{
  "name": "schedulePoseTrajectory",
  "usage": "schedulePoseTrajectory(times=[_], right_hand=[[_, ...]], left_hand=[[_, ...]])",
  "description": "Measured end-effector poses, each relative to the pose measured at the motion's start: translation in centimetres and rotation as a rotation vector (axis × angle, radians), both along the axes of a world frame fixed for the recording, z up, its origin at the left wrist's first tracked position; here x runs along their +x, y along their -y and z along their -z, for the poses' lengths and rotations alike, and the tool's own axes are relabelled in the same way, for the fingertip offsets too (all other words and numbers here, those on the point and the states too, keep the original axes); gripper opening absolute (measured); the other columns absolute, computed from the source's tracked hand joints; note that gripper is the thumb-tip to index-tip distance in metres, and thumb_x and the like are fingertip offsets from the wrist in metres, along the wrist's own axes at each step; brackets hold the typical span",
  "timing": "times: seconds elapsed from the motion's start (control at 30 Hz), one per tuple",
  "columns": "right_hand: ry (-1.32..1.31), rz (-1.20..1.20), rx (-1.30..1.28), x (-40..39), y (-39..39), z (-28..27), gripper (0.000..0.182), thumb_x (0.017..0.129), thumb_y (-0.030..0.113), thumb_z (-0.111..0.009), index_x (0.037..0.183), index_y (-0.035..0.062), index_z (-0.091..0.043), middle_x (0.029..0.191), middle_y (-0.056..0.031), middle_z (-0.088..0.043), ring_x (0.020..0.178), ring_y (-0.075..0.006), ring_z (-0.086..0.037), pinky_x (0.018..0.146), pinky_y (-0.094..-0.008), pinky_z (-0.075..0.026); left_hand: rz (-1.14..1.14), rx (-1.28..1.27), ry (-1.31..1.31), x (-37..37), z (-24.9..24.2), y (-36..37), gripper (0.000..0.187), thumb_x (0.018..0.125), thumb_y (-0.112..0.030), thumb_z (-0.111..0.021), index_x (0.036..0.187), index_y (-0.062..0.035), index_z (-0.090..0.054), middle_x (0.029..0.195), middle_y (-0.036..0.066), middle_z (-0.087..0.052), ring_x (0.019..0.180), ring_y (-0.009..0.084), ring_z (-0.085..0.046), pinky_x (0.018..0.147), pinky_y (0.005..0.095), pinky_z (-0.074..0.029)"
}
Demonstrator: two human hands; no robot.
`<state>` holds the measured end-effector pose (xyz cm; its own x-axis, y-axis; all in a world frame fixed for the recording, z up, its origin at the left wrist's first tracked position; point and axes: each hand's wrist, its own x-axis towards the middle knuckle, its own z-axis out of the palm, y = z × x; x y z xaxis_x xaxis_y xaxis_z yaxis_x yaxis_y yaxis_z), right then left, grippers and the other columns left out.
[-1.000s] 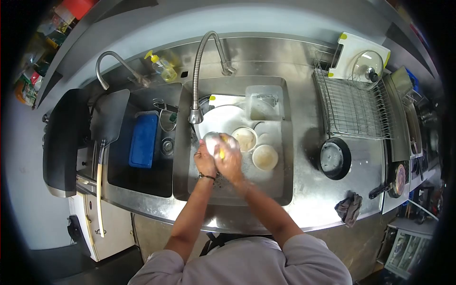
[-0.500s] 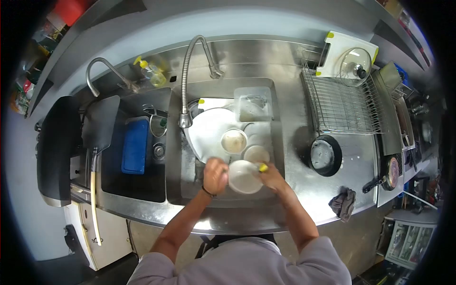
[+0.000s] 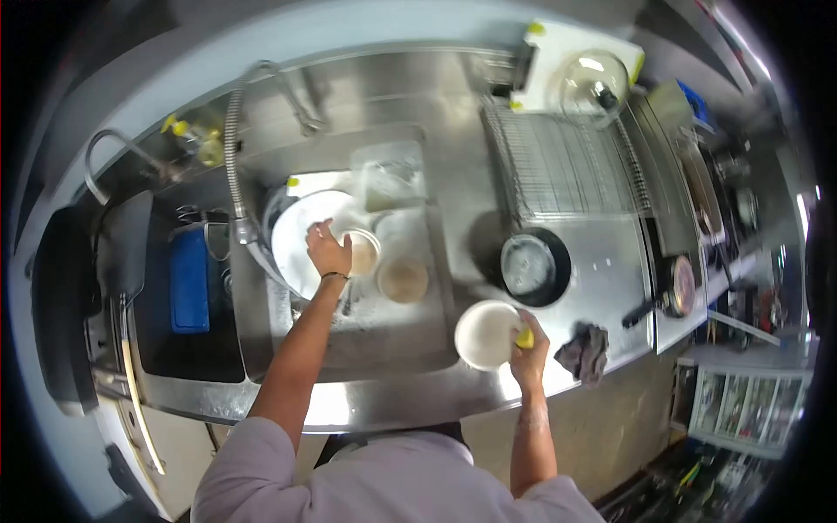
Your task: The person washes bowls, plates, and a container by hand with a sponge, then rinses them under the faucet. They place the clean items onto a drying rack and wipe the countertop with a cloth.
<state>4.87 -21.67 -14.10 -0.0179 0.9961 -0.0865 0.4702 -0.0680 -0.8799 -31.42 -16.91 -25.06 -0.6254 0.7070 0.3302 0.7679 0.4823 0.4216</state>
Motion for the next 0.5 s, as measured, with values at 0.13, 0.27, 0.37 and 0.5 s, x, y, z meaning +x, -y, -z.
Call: schedulePoseTrajectory(times=[0.13,0.27,0.37,0.5], right_hand=[[0.014,-0.048,0.028,-4.0,-1.2,0.2,0.027,0.08,0.008,-0.058,0.106,0.0005,-0.056,0.096,-0.0151,-0.062,0.091,-0.021,-0.057,0.083,-0.0308,-0.042],[0.05,-0.052,-0.038,-4.2,-1.6,-0.4,0.025,0.079,0.011,-0.06,0.102,0.0017,-0.057,0.089,-0.0155,-0.063,0.085,-0.022,-0.06,0.077,-0.0317,-0.044],[0.15,-0.024,0.089,-0.2,-1.4,1.0,0.024,0.078,0.009,-0.059,0.101,0.0061,-0.059,0.086,-0.0184,-0.063,0.083,-0.0275,-0.063,0.069,-0.0325,-0.046],[0.281,-0.002,-0.019,3.3,-0.6,-0.5,0.021,0.078,0.008,-0.06,0.099,0.0022,-0.058,0.083,-0.0179,-0.063,0.078,-0.0229,-0.063,0.069,-0.0313,-0.046]], left_hand=[[0.462,0.224,0.248,3.0,-2.0,2.2,0.032,0.069,-0.011,-0.067,0.098,-0.0057,-0.054,0.097,0.013,-0.054,0.096,0.0315,-0.047,0.082,0.04,-0.039],[0.32,0.028,0.034,0.3,2.0,3.9,0.034,0.07,-0.015,-0.067,0.098,-0.0019,-0.053,0.098,0.016,-0.054,0.097,0.0319,-0.047,0.085,0.0392,-0.038],[0.303,-0.108,0.278,-3.4,6.7,3.1,0.04,0.068,-0.015,-0.068,0.099,-0.0019,-0.049,0.1,0.017,-0.051,0.099,0.0329,-0.046,0.085,0.0393,-0.039],[0.191,-0.058,0.233,-4.2,7.4,2.4,0.031,0.069,-0.011,-0.066,0.093,-0.0033,-0.047,0.098,0.017,-0.052,0.087,0.034,-0.053,0.077,0.0406,-0.044]])
